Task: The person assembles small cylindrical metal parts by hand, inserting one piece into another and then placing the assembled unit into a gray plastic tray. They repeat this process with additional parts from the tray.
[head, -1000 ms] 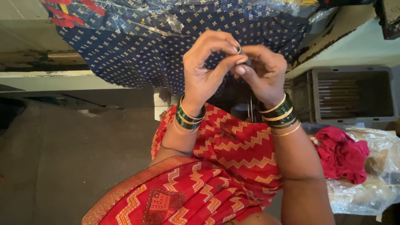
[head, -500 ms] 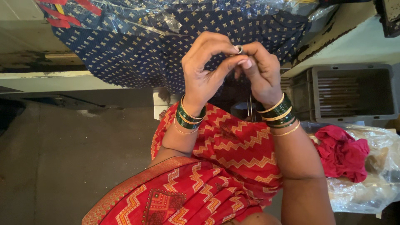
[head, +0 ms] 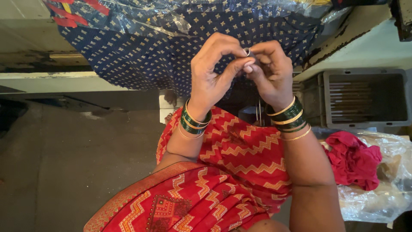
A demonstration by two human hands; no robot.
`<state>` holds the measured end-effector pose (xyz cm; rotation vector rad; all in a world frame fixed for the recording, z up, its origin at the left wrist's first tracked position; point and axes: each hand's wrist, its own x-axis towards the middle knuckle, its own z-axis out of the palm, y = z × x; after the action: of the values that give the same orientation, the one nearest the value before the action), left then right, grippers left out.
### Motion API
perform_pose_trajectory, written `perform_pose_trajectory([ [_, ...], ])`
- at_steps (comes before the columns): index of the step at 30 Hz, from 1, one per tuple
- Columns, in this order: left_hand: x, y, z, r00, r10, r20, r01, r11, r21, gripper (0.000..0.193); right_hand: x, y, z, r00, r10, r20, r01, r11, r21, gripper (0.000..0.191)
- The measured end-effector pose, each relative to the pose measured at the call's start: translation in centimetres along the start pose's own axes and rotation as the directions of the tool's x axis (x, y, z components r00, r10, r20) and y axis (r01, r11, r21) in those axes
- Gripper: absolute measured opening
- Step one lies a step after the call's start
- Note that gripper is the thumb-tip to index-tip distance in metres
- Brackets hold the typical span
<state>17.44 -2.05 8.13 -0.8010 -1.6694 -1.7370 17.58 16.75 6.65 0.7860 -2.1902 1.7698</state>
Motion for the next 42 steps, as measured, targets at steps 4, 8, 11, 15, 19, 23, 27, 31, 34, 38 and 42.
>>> perform_pose_trajectory([
  [4,0.0,0.1,0.0,0.999,0.03,-0.013,-0.029,0.998,0.063,0.016,0.0,0.3,0.0,0.999,-0.052,-0.001,0.052,0.996,-0.075,0.027],
  [8,-0.1,-0.1,0.1,1.0,0.015,-0.017,-0.014,0.998,0.062,0.018,0.0,0.4,0.1,0.999,-0.043,0.01,0.044,0.998,-0.053,0.026],
  [11,-0.1,-0.4,0.3,0.999,0.037,-0.031,-0.036,0.998,0.049,0.02,0.0,0.3,0.1,0.999,-0.026,0.037,0.027,0.999,-0.026,0.028],
  [15,-0.2,-0.6,0.2,0.999,0.042,-0.027,-0.042,0.999,0.03,0.021,-0.1,0.2,0.3,0.998,0.004,0.066,-0.006,0.999,0.031,0.032],
  [19,-0.1,-0.6,-0.1,0.999,0.018,0.028,-0.016,0.999,-0.048,0.019,0.0,0.3,0.0,0.995,-0.031,0.097,0.022,0.996,0.09,0.035],
  [23,0.0,-0.5,-0.2,0.998,0.017,0.056,-0.014,0.998,-0.054,0.019,0.1,0.2,-0.1,0.989,-0.001,0.146,-0.036,0.967,0.252,0.036],
  [27,0.0,-0.6,-0.3,0.999,0.03,0.039,-0.028,0.998,-0.06,0.02,0.3,0.3,-0.1,0.989,-0.013,0.149,-0.018,0.978,0.206,0.036],
  [31,0.1,-0.6,-0.5,0.999,0.036,0.04,-0.035,0.999,-0.029,0.021,0.7,0.2,-0.4,0.99,-0.042,0.136,0.041,0.999,0.011,0.029],
  [34,0.0,-0.6,-0.5,0.999,0.012,0.037,-0.011,1.0,-0.025,0.023,0.9,0.0,-0.5,0.985,-0.113,0.129,0.131,0.98,-0.148,0.022],
  [38,-0.4,-0.4,-0.5,0.999,-0.035,0.039,0.036,0.999,-0.041,0.021,0.9,-0.2,-0.2,0.984,-0.162,0.068,0.176,0.931,-0.321,0.019],
  [42,-0.6,-0.5,-0.2,0.997,-0.071,0.017,0.072,0.995,-0.062,0.019,1.0,-0.2,0.0,0.967,-0.254,0.026,0.242,0.877,-0.414,0.023],
])
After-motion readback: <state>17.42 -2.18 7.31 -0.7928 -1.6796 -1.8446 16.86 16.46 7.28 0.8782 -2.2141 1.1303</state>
